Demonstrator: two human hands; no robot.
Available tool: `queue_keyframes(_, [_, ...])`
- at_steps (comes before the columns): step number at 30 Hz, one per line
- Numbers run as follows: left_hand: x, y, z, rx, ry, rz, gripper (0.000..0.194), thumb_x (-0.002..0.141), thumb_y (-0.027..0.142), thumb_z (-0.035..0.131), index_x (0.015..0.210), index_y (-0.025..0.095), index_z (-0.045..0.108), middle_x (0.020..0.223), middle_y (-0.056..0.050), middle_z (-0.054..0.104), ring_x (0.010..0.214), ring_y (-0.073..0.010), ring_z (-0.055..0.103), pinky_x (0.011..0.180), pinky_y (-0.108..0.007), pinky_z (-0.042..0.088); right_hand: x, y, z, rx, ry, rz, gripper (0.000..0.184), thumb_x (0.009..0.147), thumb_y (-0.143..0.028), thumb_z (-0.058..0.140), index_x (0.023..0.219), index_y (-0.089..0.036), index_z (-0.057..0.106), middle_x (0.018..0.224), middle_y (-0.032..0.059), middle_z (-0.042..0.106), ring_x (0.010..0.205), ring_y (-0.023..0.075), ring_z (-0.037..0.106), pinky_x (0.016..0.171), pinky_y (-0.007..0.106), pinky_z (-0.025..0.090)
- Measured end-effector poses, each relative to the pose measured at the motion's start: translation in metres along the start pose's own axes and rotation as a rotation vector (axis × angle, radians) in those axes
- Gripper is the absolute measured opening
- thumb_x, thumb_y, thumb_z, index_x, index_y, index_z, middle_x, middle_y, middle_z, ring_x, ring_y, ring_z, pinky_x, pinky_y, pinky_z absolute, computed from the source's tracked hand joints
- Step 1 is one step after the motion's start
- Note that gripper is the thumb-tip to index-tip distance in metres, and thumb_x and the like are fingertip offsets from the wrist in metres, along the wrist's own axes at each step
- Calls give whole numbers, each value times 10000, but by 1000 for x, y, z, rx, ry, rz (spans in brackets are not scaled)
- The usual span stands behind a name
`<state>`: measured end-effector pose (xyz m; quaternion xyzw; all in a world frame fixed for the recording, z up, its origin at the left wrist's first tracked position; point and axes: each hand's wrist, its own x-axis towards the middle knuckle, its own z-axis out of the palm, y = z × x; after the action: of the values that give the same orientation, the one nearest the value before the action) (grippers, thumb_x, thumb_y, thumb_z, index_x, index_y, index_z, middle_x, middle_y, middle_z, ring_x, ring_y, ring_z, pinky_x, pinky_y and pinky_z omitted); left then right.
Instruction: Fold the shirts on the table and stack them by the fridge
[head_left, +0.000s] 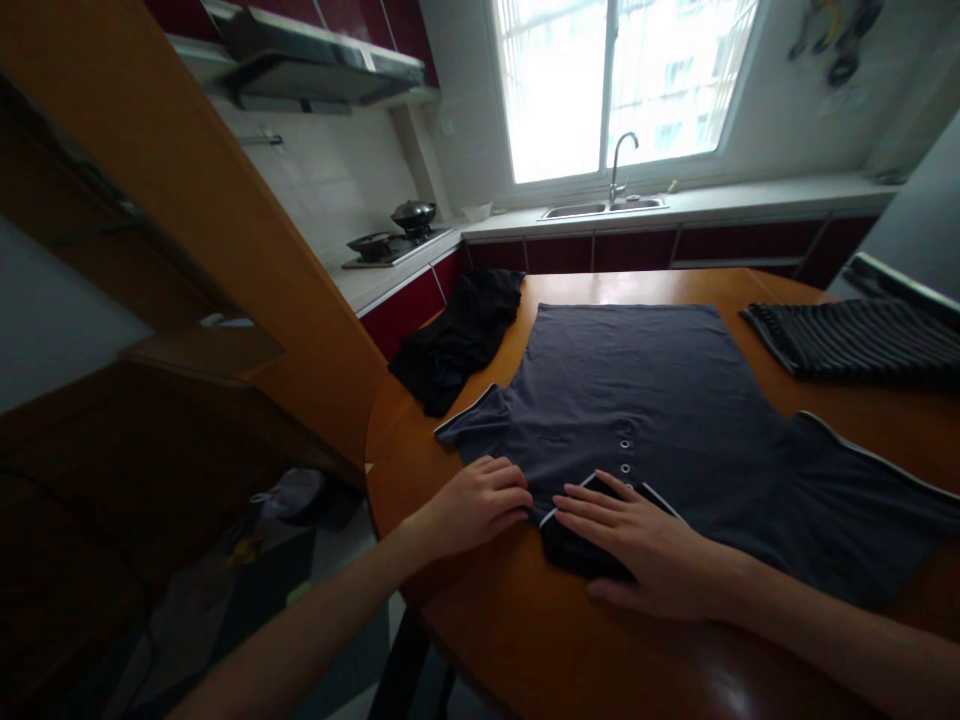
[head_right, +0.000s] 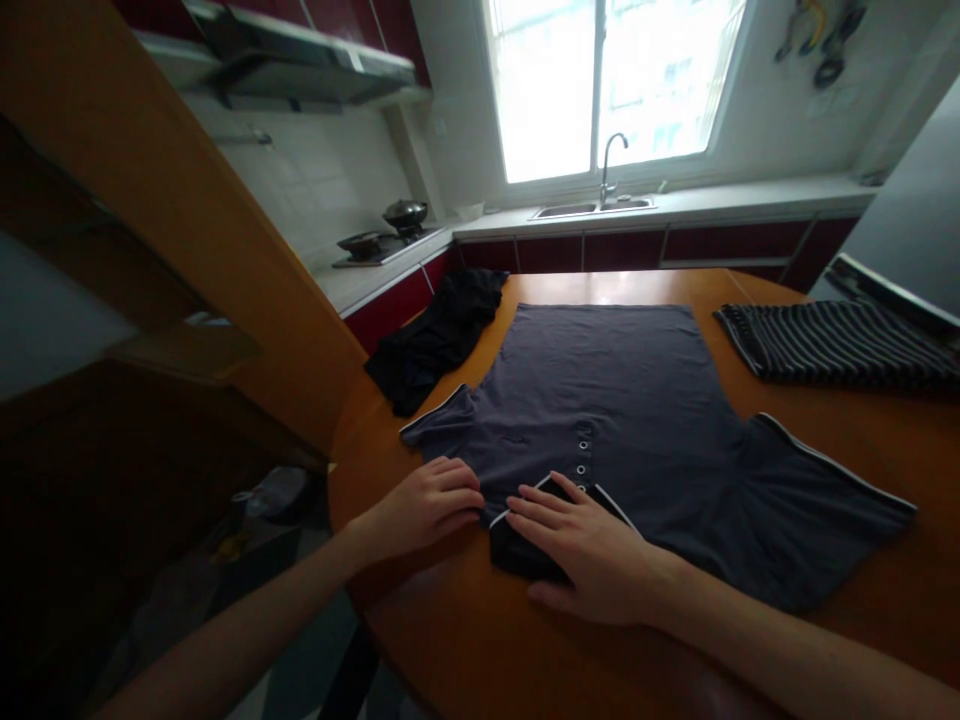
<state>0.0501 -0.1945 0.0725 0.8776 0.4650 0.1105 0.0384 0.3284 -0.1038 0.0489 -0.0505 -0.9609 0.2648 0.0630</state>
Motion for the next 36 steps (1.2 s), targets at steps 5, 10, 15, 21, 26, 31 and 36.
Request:
queue_keyframes(5, [4,-2,1,6,-36,91,174,1032,217,491,993,205,660,1010,-47,676,942,-183,591,877,-316,409,2,-2,0,-4,20,1,746,858,-298,621,1557,-235,369,1587,91,404,1483,278,325,1250,535,71])
queue_keyframes(10, [-3,-13,0,-90,-24,190,177,1022,219,509,952,224,671,1013,-49,694,948,-193,600,871,-332,423,3,-3,-2,3,7,-9,768,816,-242,629,1546,-215,390,1576,97,423,1474,275,345,1251,528,67])
queue_keyframes(15, [3,-20,-10,-347,110,36,237,1042,282,483,1041,200,705,1005,-76,706,951,-185,649,877,-318,492,1,-6,-9,40,0,-24,716,917,-417,625,1557,-222,372,1582,106,405,1489,287,310,1249,541,100])
queue_keyframes(21, [55,-27,4,-318,255,-116,338,1057,267,400,1282,204,645,1302,-93,663,1224,-204,611,1052,-366,476,6,17,-18,-23,294,121,505,1043,-369,412,1535,-256,413,1582,62,408,1494,233,302,1238,507,216])
queue_keyframes(26, [71,-30,38,-68,-55,-102,590,1038,472,433,1567,233,329,1643,-103,277,1527,-277,221,1229,-520,201,-9,65,-27,-111,453,393,507,1056,-368,305,1520,-211,436,1587,88,395,1499,245,288,1214,552,251])
queue_keyframes(31, [62,-28,28,-5,-210,25,727,1006,589,437,1615,298,167,1681,-62,107,1549,-289,83,1244,-536,58,-32,102,-49,-146,485,573,534,1040,-387,301,1520,-195,436,1596,117,375,1504,284,268,1197,591,252])
queue_keyframes(36, [73,-33,20,-40,-179,54,588,1074,454,323,1616,317,141,1677,-13,159,1549,-229,116,1254,-477,112,-36,103,-55,-188,483,614,538,1025,-317,312,1532,-164,406,1614,124,340,1515,263,242,1204,558,251])
